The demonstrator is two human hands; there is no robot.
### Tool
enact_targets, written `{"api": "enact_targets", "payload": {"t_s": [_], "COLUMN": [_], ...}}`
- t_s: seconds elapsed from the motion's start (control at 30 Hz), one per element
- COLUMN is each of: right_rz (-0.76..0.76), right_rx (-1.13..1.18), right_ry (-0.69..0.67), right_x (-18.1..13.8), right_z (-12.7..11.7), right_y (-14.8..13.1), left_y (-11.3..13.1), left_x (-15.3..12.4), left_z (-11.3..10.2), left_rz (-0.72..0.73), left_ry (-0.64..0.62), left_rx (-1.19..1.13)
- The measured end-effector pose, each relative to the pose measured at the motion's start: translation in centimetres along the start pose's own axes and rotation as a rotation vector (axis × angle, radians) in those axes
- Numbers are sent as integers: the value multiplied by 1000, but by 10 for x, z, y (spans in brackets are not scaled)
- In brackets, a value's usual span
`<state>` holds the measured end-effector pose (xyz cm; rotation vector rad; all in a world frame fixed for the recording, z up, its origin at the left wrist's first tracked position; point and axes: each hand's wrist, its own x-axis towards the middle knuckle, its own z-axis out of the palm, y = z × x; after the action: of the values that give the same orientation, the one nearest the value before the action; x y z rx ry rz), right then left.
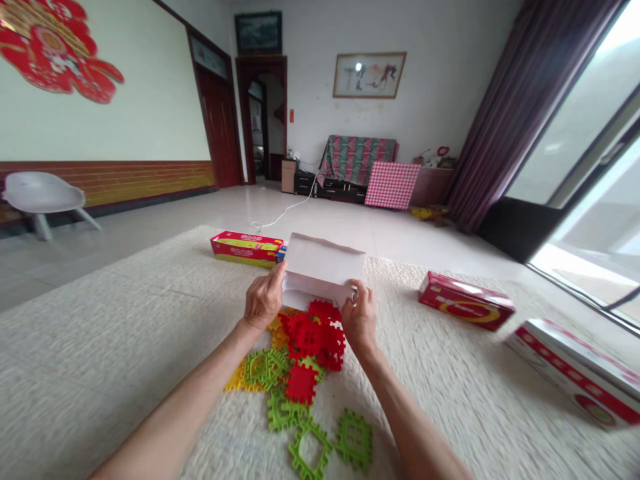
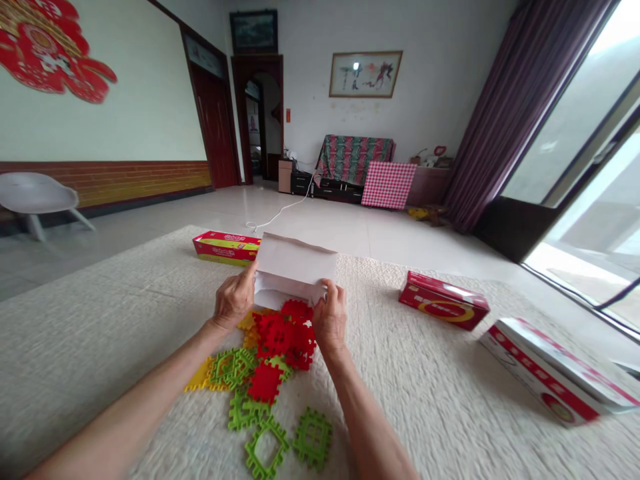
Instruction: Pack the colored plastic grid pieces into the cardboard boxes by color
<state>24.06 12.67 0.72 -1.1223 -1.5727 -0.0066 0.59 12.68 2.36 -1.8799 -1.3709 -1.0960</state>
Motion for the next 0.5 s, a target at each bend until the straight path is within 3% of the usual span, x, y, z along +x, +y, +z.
{"api": "enact_targets", "payload": {"t_s": [0.1, 0.3, 0.5], "right_rz": [-9, -42, 6], "right_rx": [-13, 44, 2], "right_ry": [17, 96, 27], "right_x": [13, 23, 23], "right_z": [4, -6, 2], "right_y": [5, -11, 1], "left_y": [1, 4, 6], "left_x": [13, 32, 34], "left_z": [2, -11, -4], "left_rz": [25, -34, -34], "left_ry": [-11, 110, -34], "left_rx": [-5, -18, -28]}}
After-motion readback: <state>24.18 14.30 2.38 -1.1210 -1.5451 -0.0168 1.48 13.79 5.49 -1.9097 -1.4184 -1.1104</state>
